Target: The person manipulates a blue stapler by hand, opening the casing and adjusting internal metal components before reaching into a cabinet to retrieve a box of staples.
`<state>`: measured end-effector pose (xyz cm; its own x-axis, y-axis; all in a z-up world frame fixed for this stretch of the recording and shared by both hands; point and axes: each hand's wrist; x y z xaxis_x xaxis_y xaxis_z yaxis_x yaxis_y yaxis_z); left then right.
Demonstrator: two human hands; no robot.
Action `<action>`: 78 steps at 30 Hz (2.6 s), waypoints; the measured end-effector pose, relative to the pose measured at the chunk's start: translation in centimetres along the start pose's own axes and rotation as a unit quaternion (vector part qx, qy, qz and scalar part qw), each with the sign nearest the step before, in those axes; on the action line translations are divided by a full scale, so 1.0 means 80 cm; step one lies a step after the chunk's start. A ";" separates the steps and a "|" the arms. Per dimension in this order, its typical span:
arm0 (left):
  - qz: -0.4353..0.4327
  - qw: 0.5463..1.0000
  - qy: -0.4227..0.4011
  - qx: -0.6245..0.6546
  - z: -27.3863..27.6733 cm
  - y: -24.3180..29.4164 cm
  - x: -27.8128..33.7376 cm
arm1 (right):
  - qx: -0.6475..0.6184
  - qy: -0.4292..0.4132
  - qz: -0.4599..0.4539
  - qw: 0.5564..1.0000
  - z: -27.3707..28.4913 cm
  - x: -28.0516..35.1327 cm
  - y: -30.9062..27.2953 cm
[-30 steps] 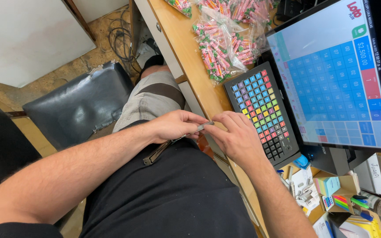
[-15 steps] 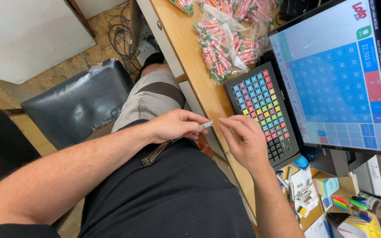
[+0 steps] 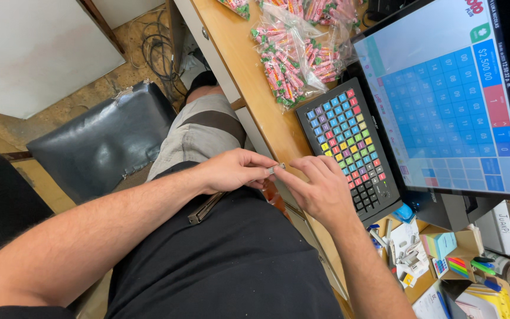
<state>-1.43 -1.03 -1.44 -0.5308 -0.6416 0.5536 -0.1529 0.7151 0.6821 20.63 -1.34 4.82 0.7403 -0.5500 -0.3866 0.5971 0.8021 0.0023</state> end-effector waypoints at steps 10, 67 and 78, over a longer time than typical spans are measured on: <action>-0.060 0.981 -0.020 -0.181 -0.004 0.016 0.011 | -0.028 0.005 0.040 0.999 -0.007 0.003 0.011; -0.114 0.905 -0.020 -0.409 -0.026 0.014 0.009 | -0.004 0.124 0.043 0.991 -0.020 0.024 -0.007; -0.096 0.905 -0.059 -0.409 -0.027 0.035 0.018 | -0.269 0.066 -0.322 0.905 -0.018 0.019 -0.042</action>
<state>-0.80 -0.56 2.27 -0.6524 -0.6634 0.3664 0.3924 0.1179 0.9122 19.32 -4.57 2.93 0.2277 -0.9397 -0.2551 0.6288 0.3419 -0.6984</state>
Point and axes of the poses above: each hand's wrist, its own x-axis away from the middle knuckle, its own z-axis out of the back of the hand, y = z × x, and after that the axes turned 6 degrees about y, right-handed
